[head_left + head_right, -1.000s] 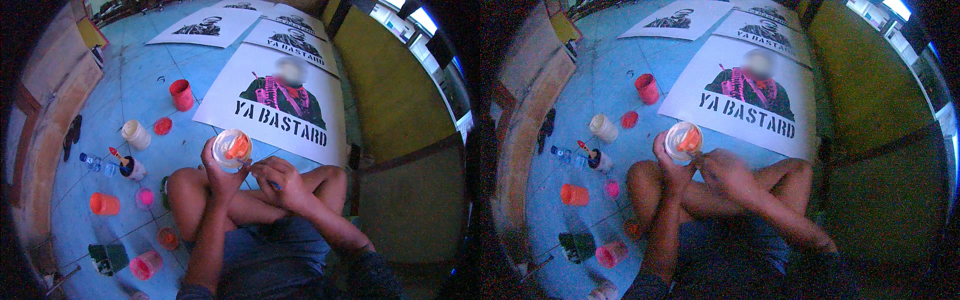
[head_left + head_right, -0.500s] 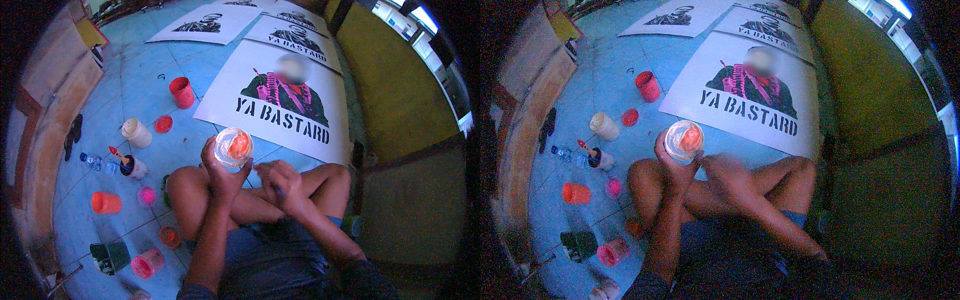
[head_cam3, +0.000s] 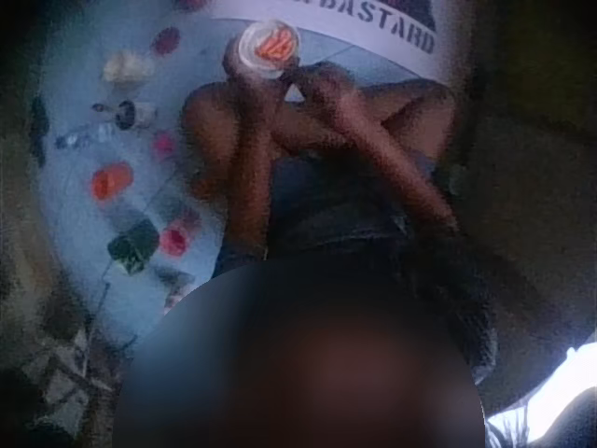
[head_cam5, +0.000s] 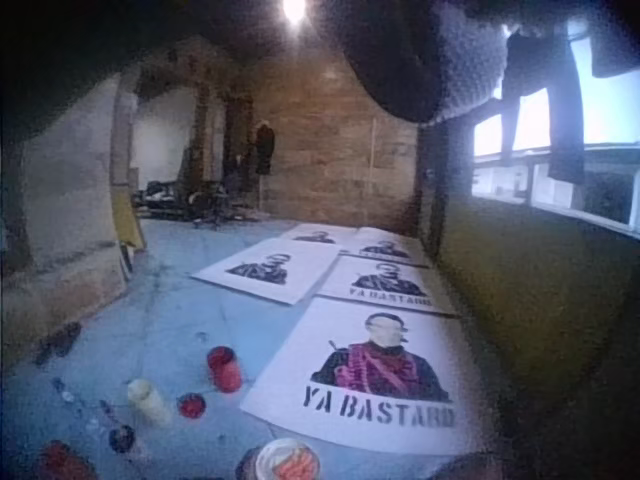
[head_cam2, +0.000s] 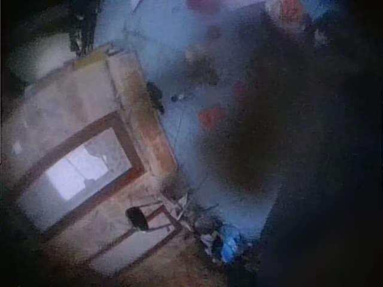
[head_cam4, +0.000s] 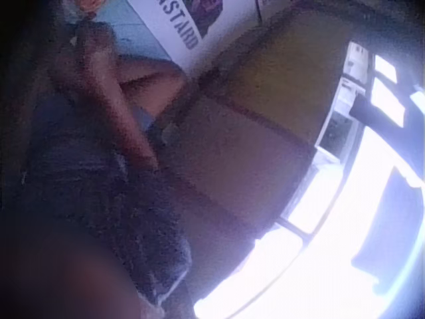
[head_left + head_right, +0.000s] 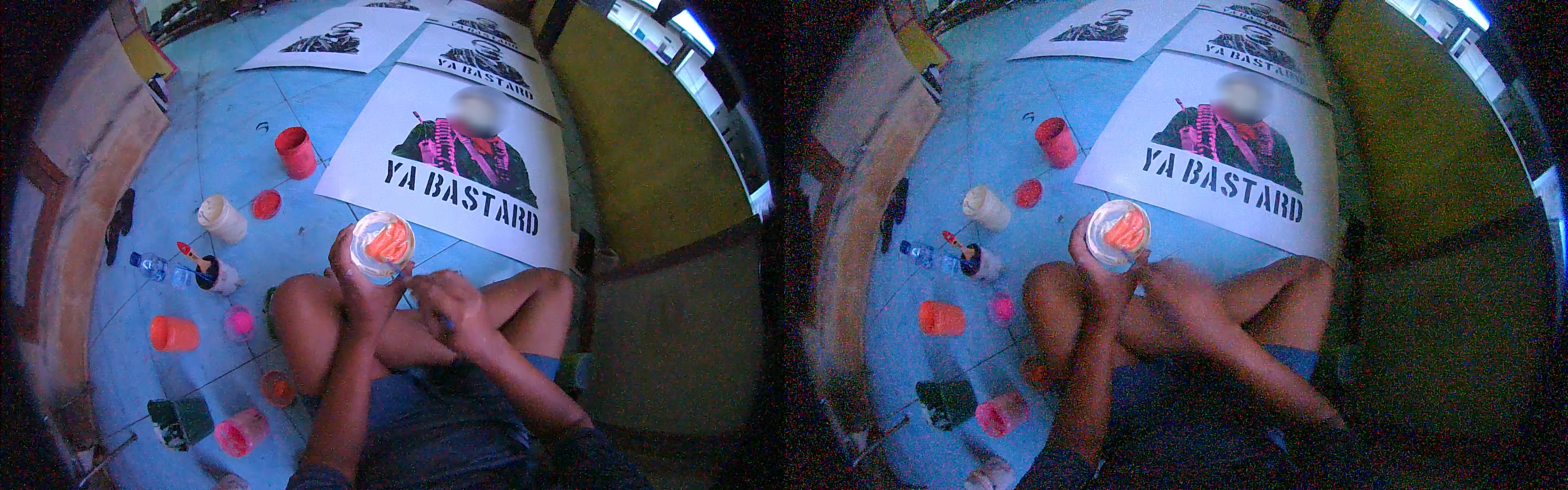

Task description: The person scoops white paint from a large container into a smaller cup, then mixes it with a stick. They apply the white paint to a poster on the floor using their hand, then mix orange paint into the white paint and continue mixing.

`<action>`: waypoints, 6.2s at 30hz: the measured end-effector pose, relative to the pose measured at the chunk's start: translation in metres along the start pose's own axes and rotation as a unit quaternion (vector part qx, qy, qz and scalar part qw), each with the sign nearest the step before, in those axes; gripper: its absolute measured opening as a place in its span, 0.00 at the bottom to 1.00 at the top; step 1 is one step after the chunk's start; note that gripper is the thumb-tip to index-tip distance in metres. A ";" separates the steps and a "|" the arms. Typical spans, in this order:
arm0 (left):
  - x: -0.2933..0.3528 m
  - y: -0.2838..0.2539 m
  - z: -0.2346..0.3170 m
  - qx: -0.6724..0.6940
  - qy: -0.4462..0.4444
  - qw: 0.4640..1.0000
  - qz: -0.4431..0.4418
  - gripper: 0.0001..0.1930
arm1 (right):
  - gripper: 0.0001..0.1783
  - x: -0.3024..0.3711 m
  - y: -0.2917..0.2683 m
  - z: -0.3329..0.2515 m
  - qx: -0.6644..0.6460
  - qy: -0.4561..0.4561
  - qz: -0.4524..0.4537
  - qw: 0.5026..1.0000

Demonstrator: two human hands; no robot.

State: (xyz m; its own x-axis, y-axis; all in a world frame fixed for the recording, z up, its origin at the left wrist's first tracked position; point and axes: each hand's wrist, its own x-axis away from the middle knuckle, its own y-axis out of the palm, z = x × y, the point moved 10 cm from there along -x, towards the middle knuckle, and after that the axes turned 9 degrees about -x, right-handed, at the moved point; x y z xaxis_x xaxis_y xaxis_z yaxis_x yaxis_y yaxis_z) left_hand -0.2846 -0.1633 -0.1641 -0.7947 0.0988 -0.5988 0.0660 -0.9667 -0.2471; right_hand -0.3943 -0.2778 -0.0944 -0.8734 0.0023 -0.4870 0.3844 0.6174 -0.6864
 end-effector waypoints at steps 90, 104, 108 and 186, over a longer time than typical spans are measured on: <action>-0.004 -0.008 0.013 -0.059 0.054 0.996 -0.041 0.51 | 0.22 0.008 -0.003 -0.002 -0.014 0.020 -0.001 1.000; -0.003 0.000 0.020 -0.077 0.074 0.992 -0.064 0.49 | 0.12 -0.013 -0.019 0.000 -0.046 0.028 0.046 0.997; -0.005 -0.004 0.021 -0.088 0.043 0.994 -0.052 0.48 | 0.13 0.014 -0.015 0.000 -0.141 -0.012 0.033 0.989; -0.004 -0.001 0.020 -0.034 0.051 0.995 -0.077 0.49 | 0.21 -0.015 -0.006 -0.001 0.008 -0.001 -0.097 0.995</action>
State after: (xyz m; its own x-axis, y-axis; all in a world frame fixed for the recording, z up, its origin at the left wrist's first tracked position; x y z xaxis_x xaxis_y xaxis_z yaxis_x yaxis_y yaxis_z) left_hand -0.2938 -0.1671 -0.1466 -0.7338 0.2710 -0.6230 -0.0083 -0.9205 -0.3907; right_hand -0.3841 -0.2804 -0.0828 -0.9312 -0.1171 -0.3452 0.2128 0.5942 -0.7757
